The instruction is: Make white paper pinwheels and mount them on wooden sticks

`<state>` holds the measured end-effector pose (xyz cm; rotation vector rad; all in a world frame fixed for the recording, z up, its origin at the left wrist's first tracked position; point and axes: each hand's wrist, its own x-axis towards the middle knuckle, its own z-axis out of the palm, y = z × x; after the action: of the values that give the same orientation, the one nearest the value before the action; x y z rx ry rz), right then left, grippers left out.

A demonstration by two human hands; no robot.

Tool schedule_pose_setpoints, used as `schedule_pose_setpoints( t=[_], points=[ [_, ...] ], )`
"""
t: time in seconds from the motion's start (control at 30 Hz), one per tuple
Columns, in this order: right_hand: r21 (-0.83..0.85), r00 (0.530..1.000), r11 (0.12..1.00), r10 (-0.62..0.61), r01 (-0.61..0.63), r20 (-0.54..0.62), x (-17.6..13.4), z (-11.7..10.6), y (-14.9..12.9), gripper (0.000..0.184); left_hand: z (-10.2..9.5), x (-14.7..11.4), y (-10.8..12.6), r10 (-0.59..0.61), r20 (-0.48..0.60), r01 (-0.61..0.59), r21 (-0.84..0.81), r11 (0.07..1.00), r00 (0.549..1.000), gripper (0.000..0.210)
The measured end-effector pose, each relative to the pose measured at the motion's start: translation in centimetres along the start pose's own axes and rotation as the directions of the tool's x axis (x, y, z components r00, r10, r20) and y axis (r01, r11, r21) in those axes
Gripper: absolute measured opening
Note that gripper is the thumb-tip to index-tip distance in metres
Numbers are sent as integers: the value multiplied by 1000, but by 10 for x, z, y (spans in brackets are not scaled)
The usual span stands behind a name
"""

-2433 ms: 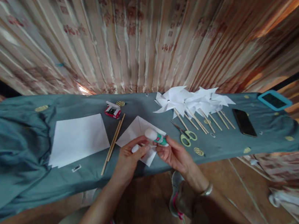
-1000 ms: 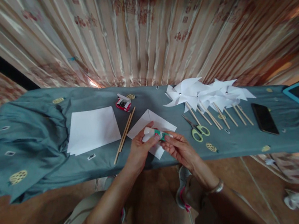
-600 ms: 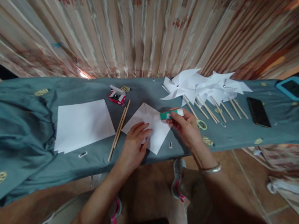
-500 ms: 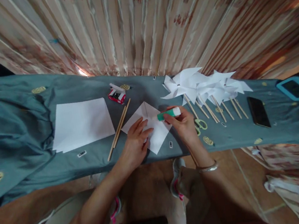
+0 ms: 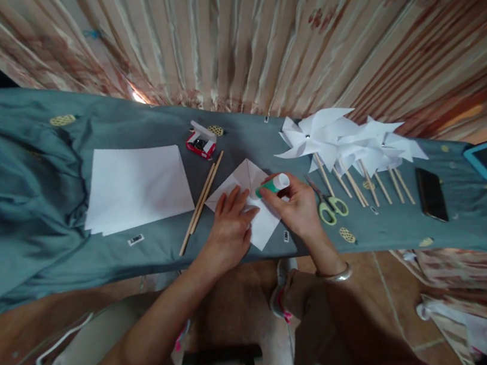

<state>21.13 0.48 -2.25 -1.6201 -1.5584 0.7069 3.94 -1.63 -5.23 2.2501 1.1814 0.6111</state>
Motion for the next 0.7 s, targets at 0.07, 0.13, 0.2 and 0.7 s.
schedule_pose_setpoints(
  t=[0.07,0.13,0.2,0.7],
  points=[
    [-46,1000,999,-16,17,13,-1,0,-2,22,-1,0,1,-10,5,10,14,1000,1000,43],
    [-91,999,995,-25,27,31,-1,1,-5,24,-1,1,2,-16,14,16,40,999,1000,43],
    [-129,999,991,-31,36,38,-2,2,-7,24,-2,1,3,-25,17,24,59,998,1000,44],
    [-270,986,949,-137,160,99,-3,9,-3,37,0,0,4,-35,38,30,122,992,999,52]
  ],
)
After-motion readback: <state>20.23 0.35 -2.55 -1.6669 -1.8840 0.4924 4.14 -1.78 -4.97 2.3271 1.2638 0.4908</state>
